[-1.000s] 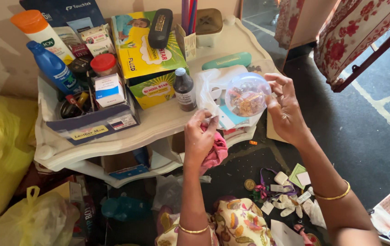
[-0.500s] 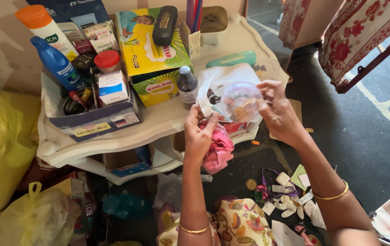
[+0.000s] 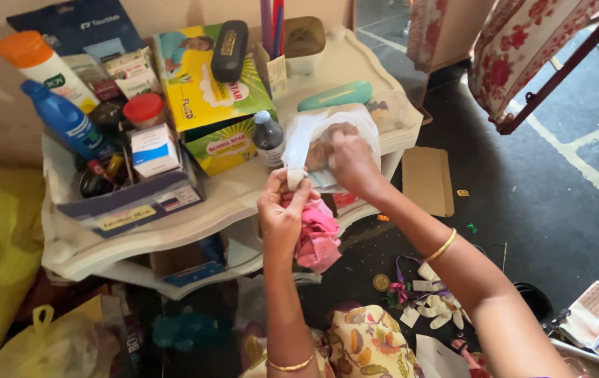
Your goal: The person sits on the floor and organizes various items. They wipe a small box with a pink cloth and place it on a shelf. They then wipe the inside of a larger cardboard box and place it on the shelf. Finally, they place a bottle and a small plastic bag onto the shelf.
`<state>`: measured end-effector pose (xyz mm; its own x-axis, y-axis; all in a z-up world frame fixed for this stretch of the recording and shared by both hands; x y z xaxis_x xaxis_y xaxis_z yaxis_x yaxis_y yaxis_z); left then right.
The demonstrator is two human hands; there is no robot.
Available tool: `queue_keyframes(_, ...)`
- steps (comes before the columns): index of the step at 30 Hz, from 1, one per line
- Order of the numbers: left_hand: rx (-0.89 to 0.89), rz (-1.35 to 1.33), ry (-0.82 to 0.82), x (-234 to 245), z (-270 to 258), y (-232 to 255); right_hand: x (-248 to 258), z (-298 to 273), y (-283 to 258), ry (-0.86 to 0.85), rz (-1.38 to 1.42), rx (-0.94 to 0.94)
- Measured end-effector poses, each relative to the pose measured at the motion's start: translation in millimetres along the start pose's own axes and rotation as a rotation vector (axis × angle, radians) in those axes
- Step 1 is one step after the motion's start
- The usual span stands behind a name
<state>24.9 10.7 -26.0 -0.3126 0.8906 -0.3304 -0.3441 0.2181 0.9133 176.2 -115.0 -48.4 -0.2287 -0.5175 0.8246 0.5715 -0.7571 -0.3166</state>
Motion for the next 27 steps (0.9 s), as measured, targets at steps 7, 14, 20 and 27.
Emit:
queue_keyframes(7, -0.015, 0.082, 0.002, 6.1, 1.7, 3.2, 73.8, -29.3, 32.6, -0.001, 0.606, 0.094)
queue_keyframes(14, 0.024, 0.125, -0.011, 0.3, -0.8, 6.3, 65.4, 37.0, 117.1, 0.251, -0.038, 0.148)
queue_keyframes(20, -0.002, 0.110, -0.052, -3.4, -3.3, 13.5, 8.9, 47.2, 148.2, 0.213, -0.075, -0.017)
queue_keyframes(27, 0.005, 0.139, -0.065, -5.2, -4.1, 17.1, 81.6, -17.9, 112.9, 0.400, 0.523, -0.031)
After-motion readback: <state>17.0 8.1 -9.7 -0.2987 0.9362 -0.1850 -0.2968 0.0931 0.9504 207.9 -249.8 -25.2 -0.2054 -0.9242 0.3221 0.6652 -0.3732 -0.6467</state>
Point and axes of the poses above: each hand's wrist, its own z-axis towards the middle knuckle, its own x-axis out of the back of the hand, y = z × x, the point moved 1 cm from there along z, towards the middle knuckle, and after that the axes turned 2 degrees about y, right-handed, at the moved point
